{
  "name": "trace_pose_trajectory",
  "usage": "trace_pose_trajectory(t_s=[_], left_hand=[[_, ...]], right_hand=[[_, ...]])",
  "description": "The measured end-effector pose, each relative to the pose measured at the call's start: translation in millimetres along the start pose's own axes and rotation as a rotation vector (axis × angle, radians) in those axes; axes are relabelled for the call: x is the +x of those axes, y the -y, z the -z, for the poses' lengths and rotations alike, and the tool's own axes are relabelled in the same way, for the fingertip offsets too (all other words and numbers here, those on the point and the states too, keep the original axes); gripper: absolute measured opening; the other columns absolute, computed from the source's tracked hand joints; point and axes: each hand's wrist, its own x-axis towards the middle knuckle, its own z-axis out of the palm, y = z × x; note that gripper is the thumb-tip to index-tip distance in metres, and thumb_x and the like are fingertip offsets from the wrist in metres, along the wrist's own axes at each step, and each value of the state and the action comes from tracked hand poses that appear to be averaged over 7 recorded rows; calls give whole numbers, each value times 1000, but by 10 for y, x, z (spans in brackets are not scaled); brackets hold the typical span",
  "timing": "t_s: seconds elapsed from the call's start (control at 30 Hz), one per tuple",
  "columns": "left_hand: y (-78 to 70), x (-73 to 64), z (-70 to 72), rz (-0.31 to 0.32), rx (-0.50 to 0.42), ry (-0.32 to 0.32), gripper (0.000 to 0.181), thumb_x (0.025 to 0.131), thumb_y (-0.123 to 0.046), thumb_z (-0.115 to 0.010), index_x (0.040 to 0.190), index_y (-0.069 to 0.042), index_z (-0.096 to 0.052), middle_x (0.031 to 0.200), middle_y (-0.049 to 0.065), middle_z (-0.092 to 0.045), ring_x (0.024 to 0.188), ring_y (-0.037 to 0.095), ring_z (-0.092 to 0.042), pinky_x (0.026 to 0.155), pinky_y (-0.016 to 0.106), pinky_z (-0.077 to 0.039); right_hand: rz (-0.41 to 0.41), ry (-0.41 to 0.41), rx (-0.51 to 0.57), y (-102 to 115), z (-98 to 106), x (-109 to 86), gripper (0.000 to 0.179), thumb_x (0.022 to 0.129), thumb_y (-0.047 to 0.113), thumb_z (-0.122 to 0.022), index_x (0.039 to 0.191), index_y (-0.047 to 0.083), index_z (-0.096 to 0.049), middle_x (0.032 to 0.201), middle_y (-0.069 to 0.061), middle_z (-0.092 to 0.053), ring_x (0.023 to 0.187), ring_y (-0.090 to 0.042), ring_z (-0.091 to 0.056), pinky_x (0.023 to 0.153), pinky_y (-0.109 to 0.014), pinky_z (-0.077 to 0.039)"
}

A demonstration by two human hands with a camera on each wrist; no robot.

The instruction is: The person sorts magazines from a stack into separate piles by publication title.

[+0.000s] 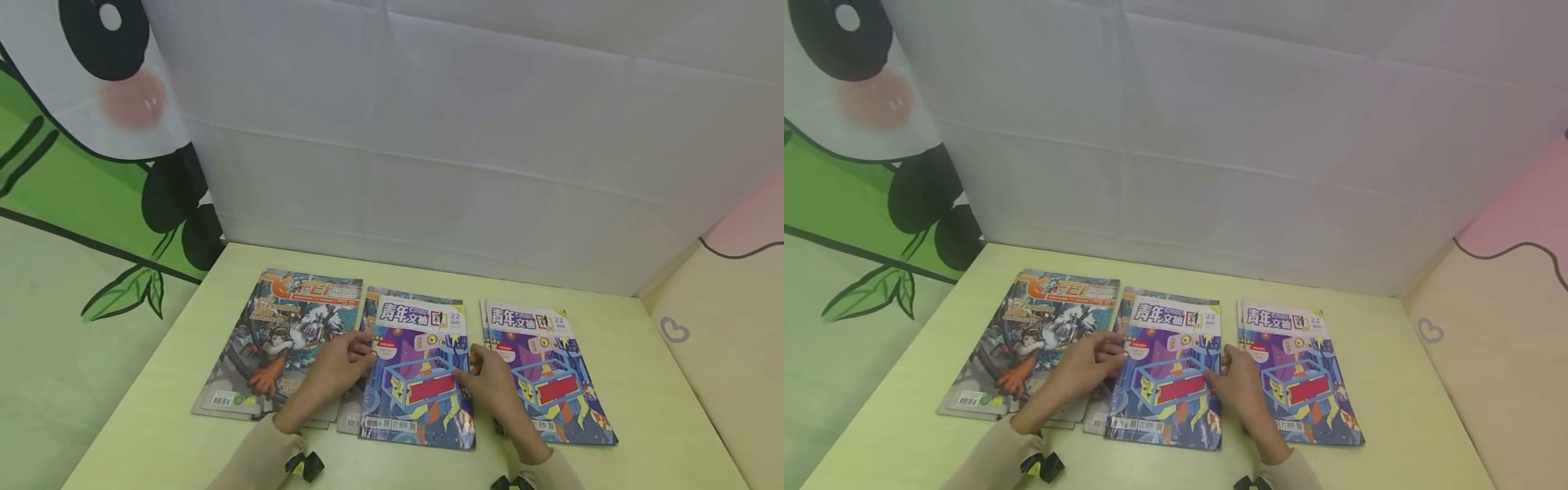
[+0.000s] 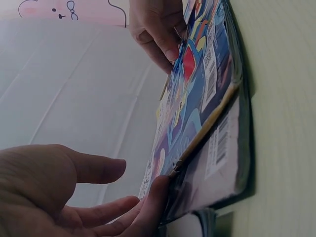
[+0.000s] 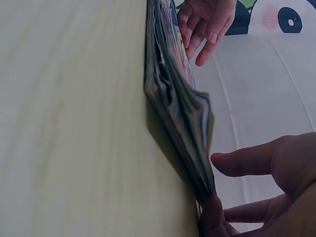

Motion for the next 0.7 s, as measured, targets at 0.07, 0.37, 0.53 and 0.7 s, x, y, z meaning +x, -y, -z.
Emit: trace_pose_trajectory(t_s=[0.07,0.37,0.53,0.7], left_hand=[[-3,-4,-4,0,-2,-2,41,100,-5,-79,137,8,-70,106,11,-79,95,25,-80,78,36,-66],[26,4,-33,-8,-18,-9,42,97,-2,-78,138,8,-70,106,10,-77,91,18,-75,77,29,-62],[29,9,-47,-16,-52,-2,43,95,0,-79,136,9,-70,108,12,-77,92,19,-75,80,29,-62],[25,20,-56,-15,-62,7,49,93,1,-81,140,7,-69,112,11,-77,100,25,-77,90,40,-65]], right_hand=[[-7,-1,-5,-1,-1,1,52,95,5,-86,136,-17,-65,96,-10,-64,80,-19,-56,62,-26,-47],[-26,-7,34,-10,0,-2,61,95,2,-85,147,-17,-58,105,-14,-67,84,-19,-64,66,-26,-54],[-40,-4,69,4,12,-2,60,96,0,-83,147,-16,-56,108,-14,-61,90,-21,-60,70,-28,-54],[-55,10,63,32,30,-3,60,98,3,-82,148,-11,-53,115,-17,-63,94,-24,-59,78,-36,-55]])
